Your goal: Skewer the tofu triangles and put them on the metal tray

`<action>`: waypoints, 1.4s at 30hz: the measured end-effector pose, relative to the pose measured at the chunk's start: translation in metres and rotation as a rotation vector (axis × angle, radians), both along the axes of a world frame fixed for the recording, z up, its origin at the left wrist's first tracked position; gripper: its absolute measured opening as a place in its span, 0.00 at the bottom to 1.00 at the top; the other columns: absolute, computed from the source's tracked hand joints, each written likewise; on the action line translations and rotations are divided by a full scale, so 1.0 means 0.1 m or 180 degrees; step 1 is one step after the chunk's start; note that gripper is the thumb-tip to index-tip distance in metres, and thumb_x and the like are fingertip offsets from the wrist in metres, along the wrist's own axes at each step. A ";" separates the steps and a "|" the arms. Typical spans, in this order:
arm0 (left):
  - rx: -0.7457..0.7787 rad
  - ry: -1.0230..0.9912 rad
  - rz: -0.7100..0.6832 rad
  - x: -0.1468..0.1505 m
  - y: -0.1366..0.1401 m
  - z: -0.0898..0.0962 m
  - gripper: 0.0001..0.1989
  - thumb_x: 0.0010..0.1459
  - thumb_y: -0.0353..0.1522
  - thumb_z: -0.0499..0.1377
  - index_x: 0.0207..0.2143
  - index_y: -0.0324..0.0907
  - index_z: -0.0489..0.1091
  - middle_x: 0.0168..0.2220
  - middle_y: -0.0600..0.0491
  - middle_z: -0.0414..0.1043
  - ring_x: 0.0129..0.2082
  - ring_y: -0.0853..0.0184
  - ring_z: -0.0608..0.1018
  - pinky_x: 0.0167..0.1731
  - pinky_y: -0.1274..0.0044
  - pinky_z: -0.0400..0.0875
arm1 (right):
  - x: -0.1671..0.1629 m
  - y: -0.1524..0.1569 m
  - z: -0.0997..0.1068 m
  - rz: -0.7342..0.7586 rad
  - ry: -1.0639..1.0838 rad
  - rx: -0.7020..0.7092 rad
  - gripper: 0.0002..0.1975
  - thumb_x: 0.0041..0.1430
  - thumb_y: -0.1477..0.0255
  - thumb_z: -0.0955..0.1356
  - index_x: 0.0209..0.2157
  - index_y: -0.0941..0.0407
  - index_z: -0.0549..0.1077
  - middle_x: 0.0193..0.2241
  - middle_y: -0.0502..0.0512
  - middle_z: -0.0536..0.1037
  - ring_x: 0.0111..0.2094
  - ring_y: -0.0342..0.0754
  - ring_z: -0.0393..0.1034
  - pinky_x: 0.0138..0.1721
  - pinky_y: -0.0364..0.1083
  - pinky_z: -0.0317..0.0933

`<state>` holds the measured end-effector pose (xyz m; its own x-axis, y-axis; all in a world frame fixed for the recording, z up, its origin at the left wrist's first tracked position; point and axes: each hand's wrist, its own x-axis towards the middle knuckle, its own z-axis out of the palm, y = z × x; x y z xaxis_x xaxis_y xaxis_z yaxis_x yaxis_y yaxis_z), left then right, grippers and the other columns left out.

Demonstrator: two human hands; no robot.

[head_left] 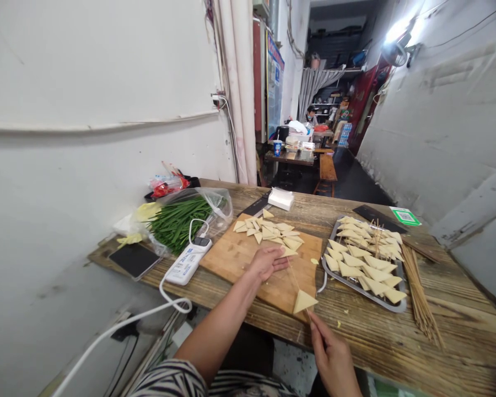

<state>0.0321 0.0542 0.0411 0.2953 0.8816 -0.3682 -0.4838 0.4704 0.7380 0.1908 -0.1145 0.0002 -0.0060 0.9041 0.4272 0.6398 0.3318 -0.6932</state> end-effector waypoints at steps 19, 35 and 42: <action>0.0082 -0.0083 0.0056 -0.01 0.01 0.03 0.10 0.47 0.30 0.61 0.33 0.36 0.66 0.36 0.43 0.72 0.36 0.60 0.76 0.37 0.69 0.70 | -0.10 0.19 0.03 -0.0045 -0.0094 0.0137 0.17 0.61 0.67 0.57 0.45 0.59 0.71 0.38 0.59 0.76 0.38 0.48 0.72 0.38 0.42 0.67; 0.0045 0.0085 0.0217 0.03 -0.01 0.03 0.09 0.48 0.32 0.60 0.31 0.35 0.68 0.34 0.45 0.73 0.30 0.64 0.77 0.31 0.73 0.73 | -0.11 0.20 0.09 -0.0019 -0.0276 0.0202 0.18 0.62 0.68 0.56 0.45 0.60 0.70 0.38 0.61 0.76 0.36 0.48 0.73 0.35 0.42 0.68; -0.0059 -0.0035 0.0142 0.13 -0.09 0.03 0.10 0.48 0.32 0.61 0.31 0.34 0.68 0.32 0.43 0.73 0.29 0.63 0.77 0.31 0.73 0.72 | -0.10 0.27 0.13 -0.0129 -0.0263 0.0195 0.19 0.62 0.68 0.56 0.44 0.61 0.71 0.36 0.61 0.77 0.35 0.49 0.74 0.34 0.42 0.68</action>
